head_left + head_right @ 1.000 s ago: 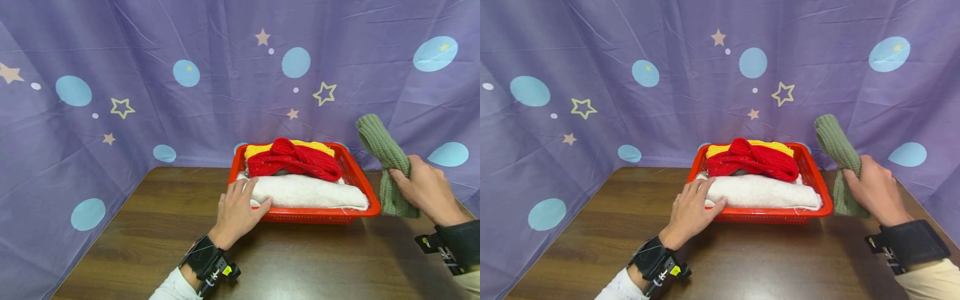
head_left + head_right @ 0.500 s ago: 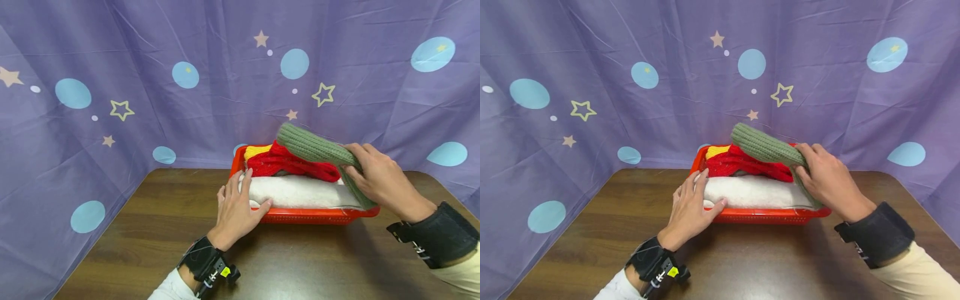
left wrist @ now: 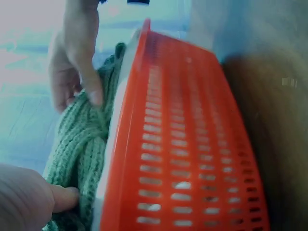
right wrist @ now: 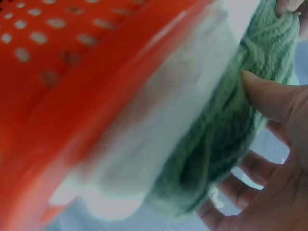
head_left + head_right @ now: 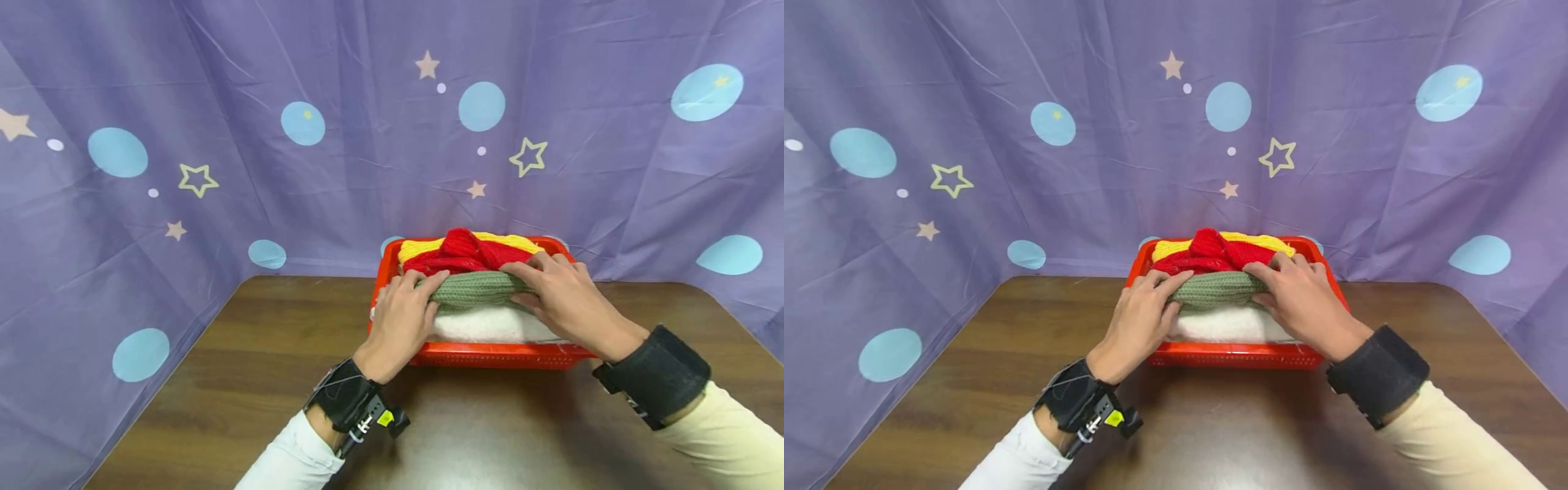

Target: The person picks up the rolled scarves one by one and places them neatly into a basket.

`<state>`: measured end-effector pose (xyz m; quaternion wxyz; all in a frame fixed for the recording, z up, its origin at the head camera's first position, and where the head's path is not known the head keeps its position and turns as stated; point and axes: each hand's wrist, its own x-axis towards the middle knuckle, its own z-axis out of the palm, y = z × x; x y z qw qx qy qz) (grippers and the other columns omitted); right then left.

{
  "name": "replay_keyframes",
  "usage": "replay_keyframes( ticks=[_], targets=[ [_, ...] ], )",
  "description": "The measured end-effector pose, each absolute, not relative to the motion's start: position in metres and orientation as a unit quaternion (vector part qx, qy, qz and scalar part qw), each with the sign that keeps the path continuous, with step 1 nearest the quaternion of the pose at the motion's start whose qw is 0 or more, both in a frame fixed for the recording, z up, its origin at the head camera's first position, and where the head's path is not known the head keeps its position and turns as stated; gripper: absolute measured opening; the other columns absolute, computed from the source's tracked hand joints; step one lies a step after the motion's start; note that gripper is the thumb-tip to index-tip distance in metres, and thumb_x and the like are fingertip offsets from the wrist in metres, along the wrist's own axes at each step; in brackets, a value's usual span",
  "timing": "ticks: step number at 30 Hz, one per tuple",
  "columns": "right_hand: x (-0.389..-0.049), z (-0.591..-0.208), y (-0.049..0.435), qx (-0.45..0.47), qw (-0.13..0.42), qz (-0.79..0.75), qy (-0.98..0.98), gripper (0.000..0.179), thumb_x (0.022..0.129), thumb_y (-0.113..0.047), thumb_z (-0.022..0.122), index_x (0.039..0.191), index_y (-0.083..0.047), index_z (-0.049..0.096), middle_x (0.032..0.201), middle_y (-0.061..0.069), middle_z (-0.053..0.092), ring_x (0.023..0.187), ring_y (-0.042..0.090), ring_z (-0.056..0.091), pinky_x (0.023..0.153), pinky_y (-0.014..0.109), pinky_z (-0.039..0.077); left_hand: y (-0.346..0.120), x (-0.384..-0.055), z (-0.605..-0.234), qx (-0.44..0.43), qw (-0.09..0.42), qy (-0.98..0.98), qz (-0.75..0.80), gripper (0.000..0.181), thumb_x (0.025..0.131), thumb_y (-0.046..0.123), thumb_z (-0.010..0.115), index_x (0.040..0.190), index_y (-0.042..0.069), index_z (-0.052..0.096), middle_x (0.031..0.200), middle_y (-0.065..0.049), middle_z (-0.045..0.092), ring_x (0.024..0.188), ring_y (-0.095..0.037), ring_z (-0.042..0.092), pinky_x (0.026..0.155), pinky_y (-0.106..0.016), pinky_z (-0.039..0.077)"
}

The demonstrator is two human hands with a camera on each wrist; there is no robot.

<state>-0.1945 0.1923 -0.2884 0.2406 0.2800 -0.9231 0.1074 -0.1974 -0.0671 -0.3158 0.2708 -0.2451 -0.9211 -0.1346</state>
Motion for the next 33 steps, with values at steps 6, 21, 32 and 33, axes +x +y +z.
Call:
replay_keyframes(
  ticks=[6,21,32,33],
  targets=[
    [-0.189,-0.293,0.21,0.242,0.236,0.128,-0.932,0.045,0.077,-0.009,0.086,0.116,-0.01,0.064,0.1,0.014,0.063,0.09,0.041,0.056,0.067,0.055,0.041,-0.066,-0.202,-0.308,-0.224,0.292,-0.921,-0.124,0.045,0.089,0.008,0.072,0.131,0.025,0.07,0.108,-0.006,0.066,0.092,-0.027,0.059,0.077,-0.042,0.046],
    [-0.194,-0.303,0.214,0.26,0.203,0.172,-0.928,0.022,0.079,-0.003,0.084,0.099,-0.006,0.074,0.086,0.005,0.064,0.072,0.021,0.057,0.064,0.043,0.049,-0.074,-0.209,-0.315,-0.202,0.268,-0.925,-0.176,0.024,0.085,0.008,0.079,0.108,0.01,0.077,0.094,-0.008,0.071,0.088,-0.03,0.069,0.076,-0.043,0.055],
    [-0.194,-0.305,0.219,0.251,0.153,0.161,-0.942,0.026,0.086,-0.007,0.077,0.112,-0.004,0.077,0.092,0.007,0.073,0.071,0.019,0.061,0.063,0.044,0.051,-0.077,-0.213,-0.323,-0.232,0.228,-0.934,-0.146,0.026,0.092,0.012,0.072,0.118,0.013,0.077,0.087,-0.009,0.073,0.081,-0.026,0.069,0.072,-0.041,0.058],
    [-0.194,-0.306,0.22,0.255,0.153,0.158,-0.942,0.026,0.086,-0.006,0.077,0.112,-0.004,0.077,0.091,0.006,0.073,0.072,0.02,0.062,0.064,0.045,0.052,-0.077,-0.213,-0.323,-0.235,0.227,-0.934,-0.144,0.027,0.092,0.012,0.072,0.118,0.013,0.077,0.087,-0.009,0.073,0.08,-0.026,0.069,0.072,-0.041,0.058]
  ],
)
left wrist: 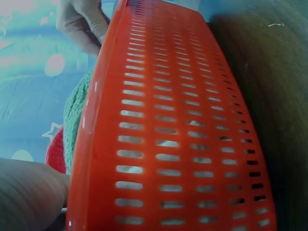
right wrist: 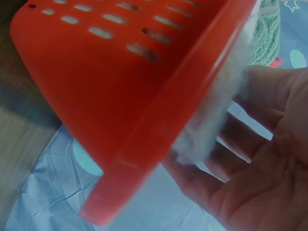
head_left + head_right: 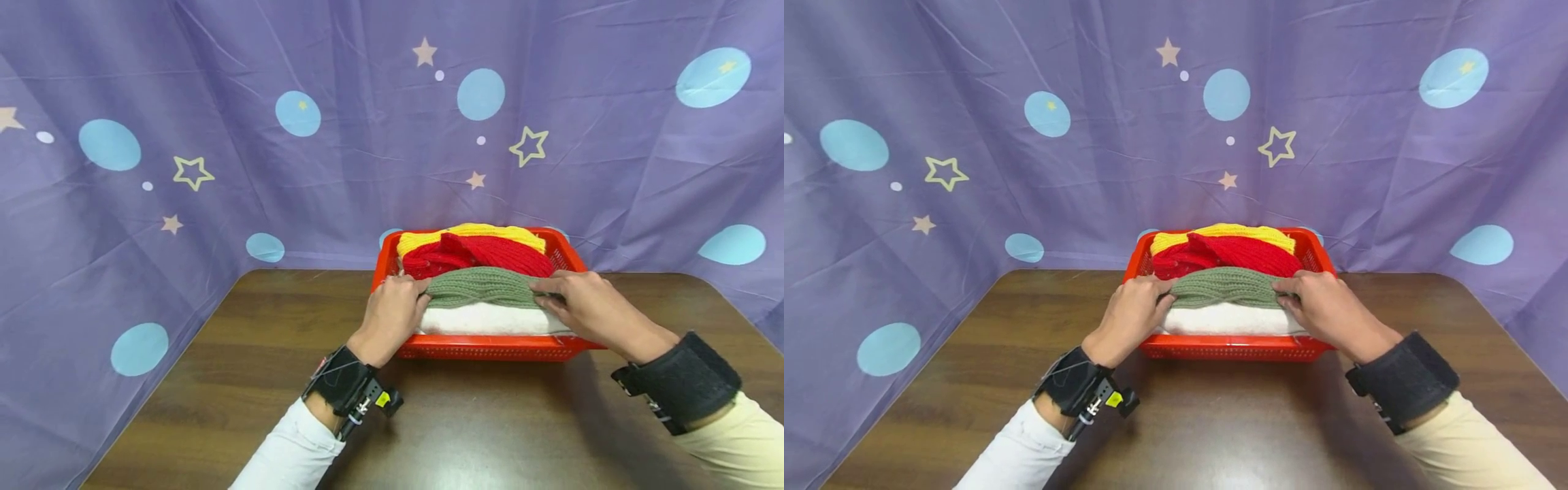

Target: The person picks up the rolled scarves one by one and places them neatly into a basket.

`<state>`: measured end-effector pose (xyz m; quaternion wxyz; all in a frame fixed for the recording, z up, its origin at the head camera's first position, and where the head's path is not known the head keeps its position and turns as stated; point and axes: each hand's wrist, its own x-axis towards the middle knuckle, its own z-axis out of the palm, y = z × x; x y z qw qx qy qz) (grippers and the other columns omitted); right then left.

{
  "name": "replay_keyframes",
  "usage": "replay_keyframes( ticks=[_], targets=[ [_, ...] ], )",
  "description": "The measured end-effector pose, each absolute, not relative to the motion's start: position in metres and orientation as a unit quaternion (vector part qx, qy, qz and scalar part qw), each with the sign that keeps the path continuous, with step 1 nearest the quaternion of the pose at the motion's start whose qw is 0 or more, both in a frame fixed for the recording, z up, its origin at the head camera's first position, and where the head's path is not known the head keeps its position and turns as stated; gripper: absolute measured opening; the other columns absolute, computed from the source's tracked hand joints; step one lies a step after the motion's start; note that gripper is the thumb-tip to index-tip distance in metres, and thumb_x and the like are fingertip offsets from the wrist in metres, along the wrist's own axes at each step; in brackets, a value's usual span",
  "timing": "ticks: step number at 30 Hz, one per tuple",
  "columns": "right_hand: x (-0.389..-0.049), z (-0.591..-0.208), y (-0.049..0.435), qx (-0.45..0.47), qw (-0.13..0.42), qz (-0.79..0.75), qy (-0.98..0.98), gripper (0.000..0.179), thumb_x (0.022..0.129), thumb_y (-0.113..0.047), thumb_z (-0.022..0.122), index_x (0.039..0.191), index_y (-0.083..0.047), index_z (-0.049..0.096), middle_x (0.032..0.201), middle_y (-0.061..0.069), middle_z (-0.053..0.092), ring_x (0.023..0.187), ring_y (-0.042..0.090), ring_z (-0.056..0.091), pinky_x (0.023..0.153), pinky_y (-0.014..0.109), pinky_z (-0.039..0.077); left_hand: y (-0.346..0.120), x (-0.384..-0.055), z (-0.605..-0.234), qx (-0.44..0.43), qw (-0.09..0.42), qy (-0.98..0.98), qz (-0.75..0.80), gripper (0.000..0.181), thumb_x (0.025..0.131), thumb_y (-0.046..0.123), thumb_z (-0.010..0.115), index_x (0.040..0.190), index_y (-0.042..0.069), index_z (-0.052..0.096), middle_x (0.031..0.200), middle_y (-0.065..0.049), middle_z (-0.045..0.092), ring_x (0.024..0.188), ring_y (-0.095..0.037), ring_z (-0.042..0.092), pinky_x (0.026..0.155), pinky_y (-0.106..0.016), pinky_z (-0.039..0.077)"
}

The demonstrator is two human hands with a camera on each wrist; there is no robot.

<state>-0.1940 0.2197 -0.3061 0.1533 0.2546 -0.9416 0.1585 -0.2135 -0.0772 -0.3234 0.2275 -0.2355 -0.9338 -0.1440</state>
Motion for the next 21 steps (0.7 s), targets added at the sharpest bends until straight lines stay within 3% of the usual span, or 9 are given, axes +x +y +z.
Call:
replay_keyframes(
  ticks=[9,14,17,21],
  targets=[
    [-0.194,-0.312,0.225,0.289,0.145,0.153,-0.934,0.027,0.088,-0.003,0.073,0.115,-0.001,0.076,0.102,0.011,0.074,0.084,0.023,0.068,0.071,0.047,0.056,-0.078,-0.216,-0.323,-0.256,0.199,-0.935,-0.14,0.028,0.094,0.012,0.067,0.121,0.011,0.075,0.098,-0.012,0.076,0.087,-0.031,0.07,0.076,-0.045,0.056],
    [-0.188,-0.316,0.228,0.261,0.137,0.174,-0.94,0.043,0.092,-0.015,0.074,0.131,0.0,0.066,0.121,0.02,0.068,0.107,0.035,0.065,0.088,0.056,0.051,-0.08,-0.213,-0.334,-0.248,0.194,-0.936,-0.156,0.04,0.099,0.027,0.062,0.135,0.008,0.065,0.124,-0.011,0.07,0.113,-0.028,0.066,0.097,-0.048,0.048],
    [-0.182,-0.323,0.23,0.232,0.166,0.186,-0.94,0.064,0.09,-0.028,0.077,0.144,-0.004,0.053,0.136,0.025,0.057,0.123,0.046,0.053,0.094,0.068,0.04,-0.082,-0.208,-0.343,-0.212,0.18,-0.947,-0.164,0.062,0.1,0.048,0.055,0.152,0.016,0.048,0.149,-0.009,0.053,0.139,-0.03,0.047,0.112,-0.058,0.029],
    [-0.177,-0.332,0.229,0.194,0.224,0.205,-0.933,0.094,0.082,-0.039,0.083,0.157,-0.011,0.034,0.151,0.027,0.041,0.132,0.052,0.039,0.091,0.074,0.03,-0.085,-0.201,-0.35,-0.173,0.169,-0.955,-0.171,0.085,0.093,0.068,0.051,0.162,0.028,0.023,0.169,-0.003,0.016,0.154,-0.031,0.014,0.114,-0.071,0.012]
  ],
)
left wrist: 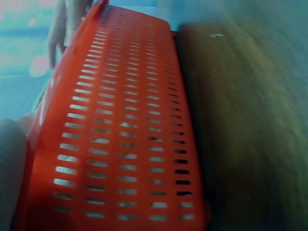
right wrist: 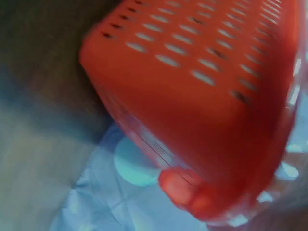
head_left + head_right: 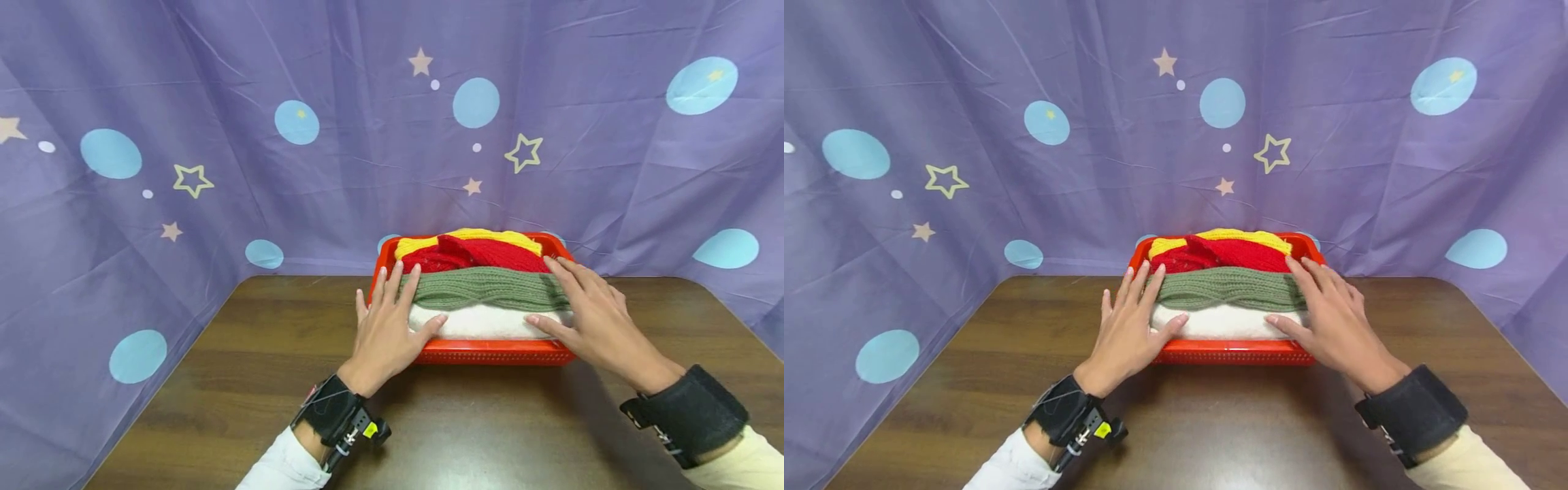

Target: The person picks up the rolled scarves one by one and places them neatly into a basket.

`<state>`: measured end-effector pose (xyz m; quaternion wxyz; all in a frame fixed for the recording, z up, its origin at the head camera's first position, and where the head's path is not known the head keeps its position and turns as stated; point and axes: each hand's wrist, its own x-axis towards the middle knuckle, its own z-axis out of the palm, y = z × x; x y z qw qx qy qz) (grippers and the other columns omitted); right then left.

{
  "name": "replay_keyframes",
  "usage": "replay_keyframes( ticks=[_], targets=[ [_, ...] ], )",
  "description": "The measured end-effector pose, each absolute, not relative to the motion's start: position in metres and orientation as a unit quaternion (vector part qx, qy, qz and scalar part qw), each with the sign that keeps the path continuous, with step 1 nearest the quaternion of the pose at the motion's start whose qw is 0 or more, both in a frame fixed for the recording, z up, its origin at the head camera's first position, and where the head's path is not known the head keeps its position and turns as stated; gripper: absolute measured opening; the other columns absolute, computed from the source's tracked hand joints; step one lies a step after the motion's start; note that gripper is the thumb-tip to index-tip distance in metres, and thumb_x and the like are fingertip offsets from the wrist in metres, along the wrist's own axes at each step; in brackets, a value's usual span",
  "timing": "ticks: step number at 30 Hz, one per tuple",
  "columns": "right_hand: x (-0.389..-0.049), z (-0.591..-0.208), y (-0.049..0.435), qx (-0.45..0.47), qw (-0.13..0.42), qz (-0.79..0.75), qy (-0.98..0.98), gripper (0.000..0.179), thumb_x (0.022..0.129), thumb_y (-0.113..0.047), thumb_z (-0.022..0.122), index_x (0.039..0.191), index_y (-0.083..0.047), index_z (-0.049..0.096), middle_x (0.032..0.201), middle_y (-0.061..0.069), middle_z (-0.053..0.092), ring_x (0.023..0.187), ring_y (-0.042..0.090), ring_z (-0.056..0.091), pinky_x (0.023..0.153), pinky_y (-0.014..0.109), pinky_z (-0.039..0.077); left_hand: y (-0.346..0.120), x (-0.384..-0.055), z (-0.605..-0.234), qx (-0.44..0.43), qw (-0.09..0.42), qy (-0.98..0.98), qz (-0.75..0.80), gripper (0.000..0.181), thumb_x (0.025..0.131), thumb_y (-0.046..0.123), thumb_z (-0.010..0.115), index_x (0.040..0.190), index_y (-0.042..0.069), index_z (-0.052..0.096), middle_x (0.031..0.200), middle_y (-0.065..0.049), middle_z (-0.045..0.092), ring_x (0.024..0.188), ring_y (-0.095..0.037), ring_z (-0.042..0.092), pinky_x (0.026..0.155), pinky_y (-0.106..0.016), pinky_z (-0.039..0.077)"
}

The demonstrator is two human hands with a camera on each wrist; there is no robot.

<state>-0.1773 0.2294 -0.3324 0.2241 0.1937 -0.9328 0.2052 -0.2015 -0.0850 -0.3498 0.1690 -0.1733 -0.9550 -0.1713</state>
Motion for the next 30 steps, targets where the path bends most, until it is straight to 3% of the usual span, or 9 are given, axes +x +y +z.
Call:
replay_keyframes(
  ticks=[4,7,10,14,18,21,24,27,30],
  targets=[
    [-0.177,-0.342,0.228,0.154,0.212,0.219,-0.94,0.112,0.08,-0.05,0.082,0.163,-0.016,0.015,0.157,0.029,0.031,0.134,0.055,0.036,0.091,0.076,0.029,-0.088,-0.195,-0.352,-0.161,0.163,-0.957,-0.179,0.092,0.088,0.075,0.053,0.162,0.036,0.015,0.17,-0.001,0.007,0.153,-0.031,0.017,0.103,-0.072,0.033],
    [-0.178,-0.345,0.227,0.132,0.186,0.207,-0.952,0.116,0.081,-0.058,0.077,0.164,-0.016,0.007,0.156,0.031,0.03,0.131,0.056,0.039,0.088,0.075,0.033,-0.089,-0.193,-0.351,-0.153,0.157,-0.961,-0.168,0.09,0.087,0.078,0.051,0.161,0.04,0.018,0.164,-0.008,0.03,0.14,-0.031,0.042,0.082,-0.06,0.051],
    [-0.177,-0.345,0.226,0.124,0.171,0.197,-0.957,0.112,0.083,-0.061,0.073,0.164,-0.015,0.01,0.154,0.031,0.033,0.129,0.054,0.044,0.085,0.074,0.036,-0.09,-0.193,-0.35,-0.153,0.154,-0.964,-0.155,0.085,0.087,0.078,0.05,0.159,0.038,0.029,0.147,-0.01,0.051,0.121,-0.028,0.055,0.067,-0.051,0.054],
    [-0.176,-0.346,0.226,0.12,0.156,0.198,-0.96,0.105,0.085,-0.063,0.07,0.162,-0.012,0.02,0.15,0.032,0.038,0.128,0.052,0.046,0.085,0.073,0.036,-0.09,-0.192,-0.352,-0.156,0.156,-0.962,-0.163,0.081,0.088,0.073,0.053,0.157,0.035,0.036,0.148,-0.009,0.05,0.129,-0.029,0.05,0.08,-0.054,0.052],
    [-0.176,-0.349,0.227,0.121,0.163,0.198,-0.959,0.103,0.085,-0.062,0.07,0.161,-0.012,0.022,0.147,0.033,0.041,0.127,0.051,0.046,0.085,0.074,0.036,-0.089,-0.192,-0.354,-0.155,0.152,-0.958,-0.189,0.09,0.086,0.075,0.055,0.161,0.038,0.022,0.168,-0.004,0.019,0.152,-0.032,0.021,0.102,-0.067,0.037],
    [-0.176,-0.351,0.228,0.121,0.181,0.194,-0.957,0.104,0.084,-0.061,0.071,0.162,-0.015,0.02,0.148,0.032,0.041,0.128,0.052,0.044,0.082,0.074,0.037,-0.089,-0.192,-0.354,-0.153,0.146,-0.957,-0.197,0.096,0.084,0.08,0.054,0.161,0.041,0.013,0.17,-0.001,0.008,0.151,-0.032,0.023,0.097,-0.069,0.04],
    [-0.175,-0.353,0.228,0.12,0.194,0.193,-0.954,0.105,0.084,-0.061,0.072,0.163,-0.018,0.017,0.15,0.031,0.04,0.128,0.053,0.044,0.081,0.074,0.037,-0.09,-0.191,-0.354,-0.155,0.148,-0.96,-0.181,0.094,0.084,0.082,0.052,0.161,0.041,0.016,0.165,-0.006,0.028,0.136,-0.03,0.045,0.08,-0.061,0.052],
    [-0.175,-0.353,0.227,0.122,0.2,0.195,-0.952,0.105,0.084,-0.06,0.072,0.163,-0.019,0.016,0.151,0.03,0.04,0.127,0.054,0.043,0.082,0.074,0.037,-0.091,-0.191,-0.354,-0.155,0.151,-0.963,-0.162,0.088,0.086,0.079,0.051,0.16,0.04,0.025,0.151,-0.008,0.047,0.12,-0.027,0.054,0.07,-0.052,0.054],
    [-0.175,-0.354,0.226,0.124,0.206,0.198,-0.95,0.104,0.084,-0.06,0.072,0.162,-0.017,0.019,0.15,0.028,0.042,0.128,0.053,0.044,0.083,0.072,0.036,-0.091,-0.191,-0.354,-0.154,0.153,-0.963,-0.162,0.083,0.087,0.073,0.053,0.159,0.039,0.029,0.151,-0.007,0.047,0.128,-0.028,0.05,0.08,-0.054,0.052]
  ],
)
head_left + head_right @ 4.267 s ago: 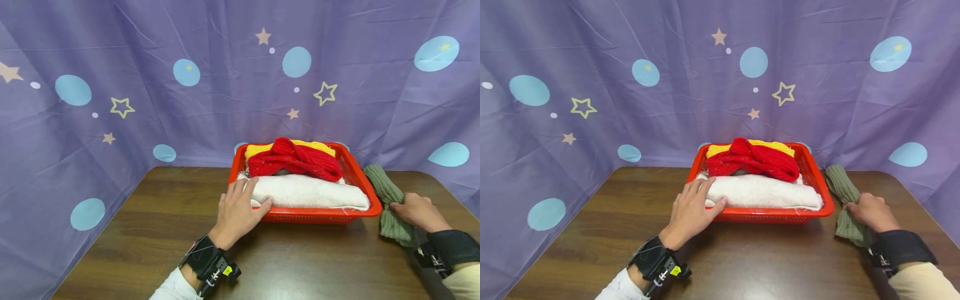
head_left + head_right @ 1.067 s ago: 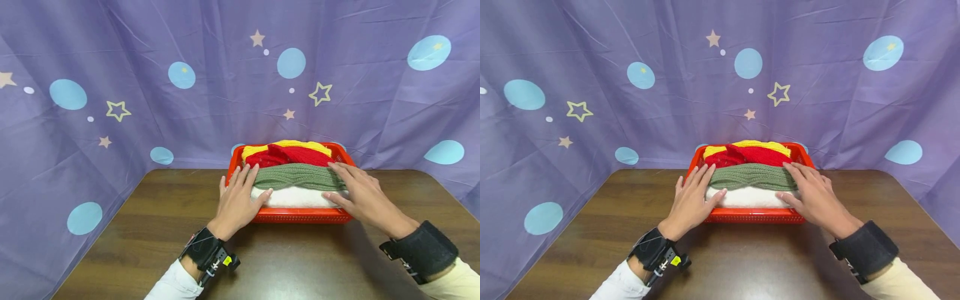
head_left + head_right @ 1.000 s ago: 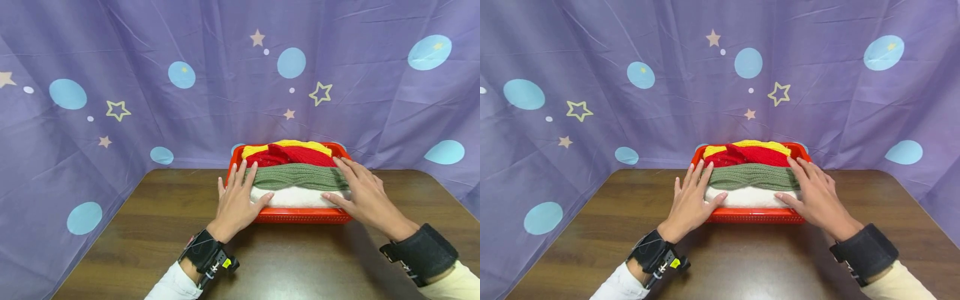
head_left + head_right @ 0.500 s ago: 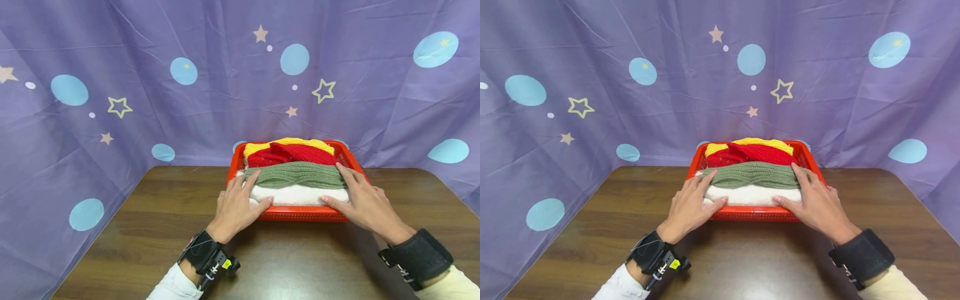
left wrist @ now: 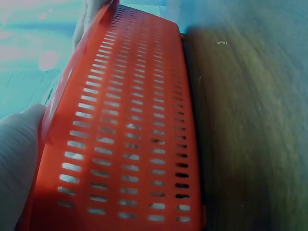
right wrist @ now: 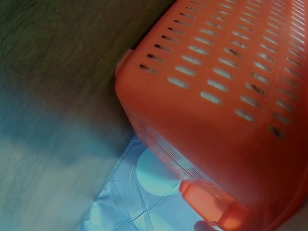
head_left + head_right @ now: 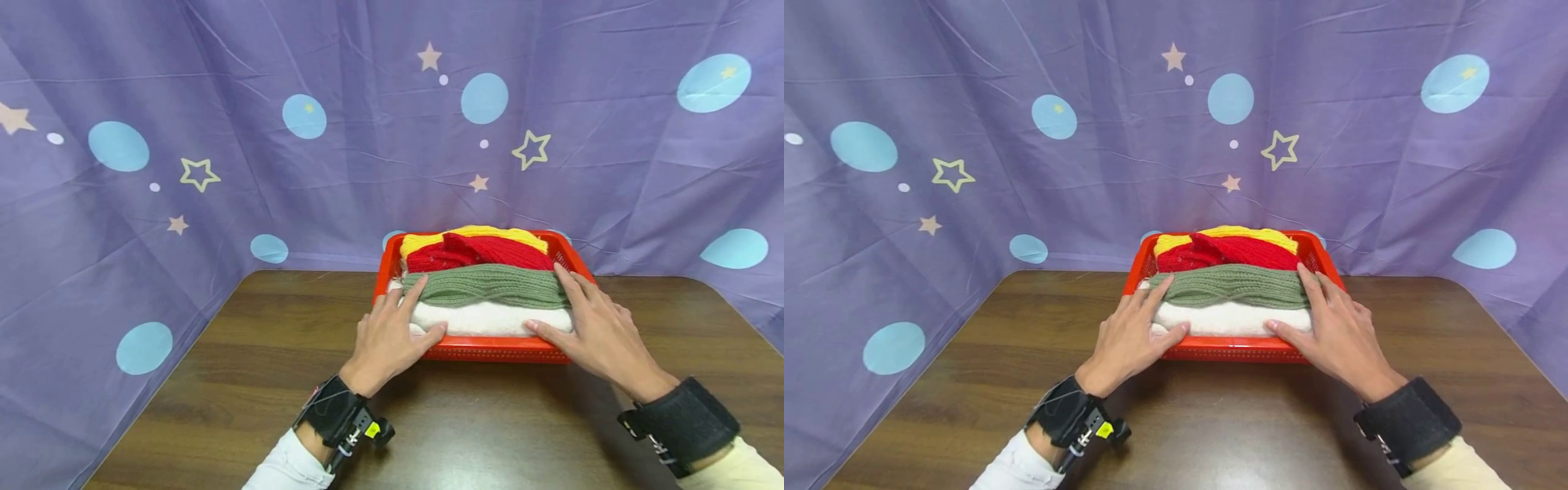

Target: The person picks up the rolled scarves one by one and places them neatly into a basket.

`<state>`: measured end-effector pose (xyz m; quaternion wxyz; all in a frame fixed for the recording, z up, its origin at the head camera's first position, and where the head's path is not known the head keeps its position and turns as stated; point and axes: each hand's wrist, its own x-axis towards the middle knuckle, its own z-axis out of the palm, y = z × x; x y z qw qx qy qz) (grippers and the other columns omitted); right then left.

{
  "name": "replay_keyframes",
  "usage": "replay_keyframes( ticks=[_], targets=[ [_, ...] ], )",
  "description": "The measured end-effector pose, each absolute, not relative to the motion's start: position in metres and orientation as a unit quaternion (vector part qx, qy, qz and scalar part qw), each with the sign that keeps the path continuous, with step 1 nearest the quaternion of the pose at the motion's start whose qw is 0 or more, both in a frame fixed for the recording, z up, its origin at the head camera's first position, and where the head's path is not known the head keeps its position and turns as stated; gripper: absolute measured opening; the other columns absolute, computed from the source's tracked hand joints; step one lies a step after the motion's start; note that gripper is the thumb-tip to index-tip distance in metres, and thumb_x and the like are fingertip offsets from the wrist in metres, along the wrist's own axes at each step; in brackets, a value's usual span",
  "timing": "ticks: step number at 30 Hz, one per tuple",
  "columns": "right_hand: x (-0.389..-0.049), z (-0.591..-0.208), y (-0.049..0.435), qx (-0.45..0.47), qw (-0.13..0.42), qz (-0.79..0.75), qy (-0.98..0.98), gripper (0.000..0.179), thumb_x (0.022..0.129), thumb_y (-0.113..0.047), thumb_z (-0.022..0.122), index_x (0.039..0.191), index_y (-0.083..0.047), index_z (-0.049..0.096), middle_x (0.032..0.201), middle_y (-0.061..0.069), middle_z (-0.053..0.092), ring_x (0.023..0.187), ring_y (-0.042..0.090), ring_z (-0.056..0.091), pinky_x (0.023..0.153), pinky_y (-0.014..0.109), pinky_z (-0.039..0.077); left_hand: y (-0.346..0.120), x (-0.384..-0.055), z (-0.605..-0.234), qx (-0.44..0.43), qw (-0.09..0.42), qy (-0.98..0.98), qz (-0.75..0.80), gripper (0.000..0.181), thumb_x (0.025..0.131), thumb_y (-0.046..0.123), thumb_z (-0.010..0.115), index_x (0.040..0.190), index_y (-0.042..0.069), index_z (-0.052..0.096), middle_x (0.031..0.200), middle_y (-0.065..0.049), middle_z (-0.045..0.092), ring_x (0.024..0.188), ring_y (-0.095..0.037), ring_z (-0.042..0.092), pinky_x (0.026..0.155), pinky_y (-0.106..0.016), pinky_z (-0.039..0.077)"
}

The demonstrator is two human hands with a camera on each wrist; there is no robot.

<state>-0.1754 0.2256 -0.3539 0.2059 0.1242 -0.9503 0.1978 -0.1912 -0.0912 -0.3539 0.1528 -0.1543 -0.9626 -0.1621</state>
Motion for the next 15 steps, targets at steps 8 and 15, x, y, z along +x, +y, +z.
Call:
replay_keyframes(
  ticks=[8,15],
  targets=[
    [-0.1768,-0.3546,0.2254,0.125,0.218,0.191,-0.949,0.103,0.083,-0.059,0.074,0.162,-0.016,0.022,0.148,0.028,0.044,0.128,0.054,0.045,0.083,0.07,0.036,-0.0912,-0.1908,-0.3546,-0.156,0.154,-0.958,-0.184,0.093,0.085,0.078,0.055,0.161,0.04,0.018,0.169,-0.005,0.017,0.147,-0.031,0.032,0.093,-0.066,0.044],
    [-0.1764,-0.3552,0.2247,0.127,0.219,0.194,-0.948,0.102,0.084,-0.059,0.073,0.161,-0.013,0.025,0.147,0.027,0.045,0.127,0.051,0.046,0.084,0.069,0.036,-0.0914,-0.1897,-0.3534,-0.157,0.152,-0.962,-0.166,0.081,0.088,0.073,0.052,0.159,0.04,0.029,0.15,-0.008,0.048,0.129,-0.027,0.049,0.082,-0.055,0.05]
  ],
)
